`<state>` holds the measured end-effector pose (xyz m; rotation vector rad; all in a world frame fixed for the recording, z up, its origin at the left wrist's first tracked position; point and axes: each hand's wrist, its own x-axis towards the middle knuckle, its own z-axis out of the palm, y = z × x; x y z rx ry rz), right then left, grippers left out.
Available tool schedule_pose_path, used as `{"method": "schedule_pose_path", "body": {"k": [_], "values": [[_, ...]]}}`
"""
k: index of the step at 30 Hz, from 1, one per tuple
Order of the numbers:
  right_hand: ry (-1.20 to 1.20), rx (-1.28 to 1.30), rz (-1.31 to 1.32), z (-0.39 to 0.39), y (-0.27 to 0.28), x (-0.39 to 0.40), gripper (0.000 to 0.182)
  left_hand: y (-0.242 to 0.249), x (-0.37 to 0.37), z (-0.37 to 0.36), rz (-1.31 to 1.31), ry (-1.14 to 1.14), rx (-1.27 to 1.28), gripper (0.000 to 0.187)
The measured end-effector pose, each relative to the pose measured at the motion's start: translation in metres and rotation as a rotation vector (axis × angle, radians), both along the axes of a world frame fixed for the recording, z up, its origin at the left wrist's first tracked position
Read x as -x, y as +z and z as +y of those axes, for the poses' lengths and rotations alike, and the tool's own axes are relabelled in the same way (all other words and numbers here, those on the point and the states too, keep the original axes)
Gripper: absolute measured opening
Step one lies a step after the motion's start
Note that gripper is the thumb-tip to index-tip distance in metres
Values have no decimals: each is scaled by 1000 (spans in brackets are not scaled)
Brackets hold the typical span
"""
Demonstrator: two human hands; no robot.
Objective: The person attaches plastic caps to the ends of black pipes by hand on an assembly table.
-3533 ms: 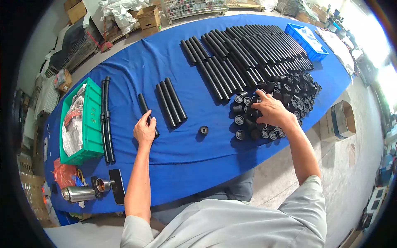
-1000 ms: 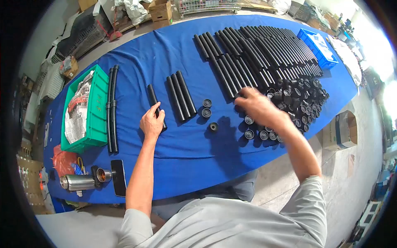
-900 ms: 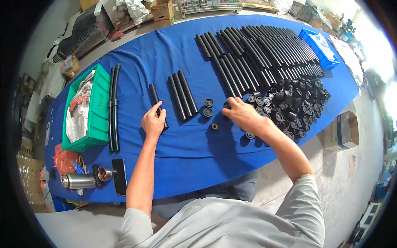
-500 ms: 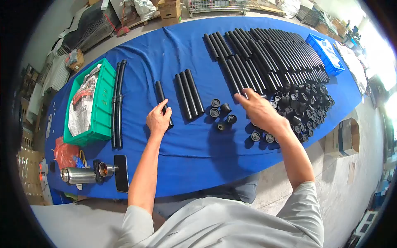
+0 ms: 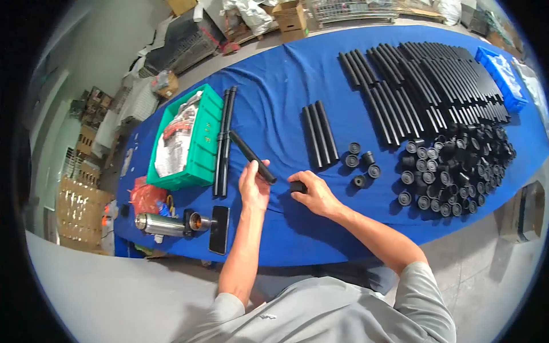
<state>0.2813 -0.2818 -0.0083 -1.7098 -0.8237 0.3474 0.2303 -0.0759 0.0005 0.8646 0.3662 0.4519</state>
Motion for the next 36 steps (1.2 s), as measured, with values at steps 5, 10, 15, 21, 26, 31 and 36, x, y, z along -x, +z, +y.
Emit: {"method": "schedule_pose_path", "body": {"k": [5, 10, 15, 21, 26, 31, 36], "values": [[63, -49, 141, -9, -7, -4, 43, 14, 44, -21, -86, -130, 342, 23], [20, -82, -184, -10, -9, -2, 40, 38, 67, -51, 8, -25, 428, 21], [-129, 177, -601, -9, -6, 6, 55, 52, 77, -72, 46, 42, 400, 22], [-127, 226, -565, -8, -18, 0, 69, 56, 86, -83, 116, 50, 335, 24], [-214, 197, -611, -16, 3, 4, 77, 56, 95, -76, 123, 11, 342, 21], [4, -102, -602, -27, 17, 8, 86, 70, 114, -73, 169, -43, 460, 32], [190, -250, -469, -20, 17, 32, 87, 91, 142, -101, 287, -224, 703, 51]]}}
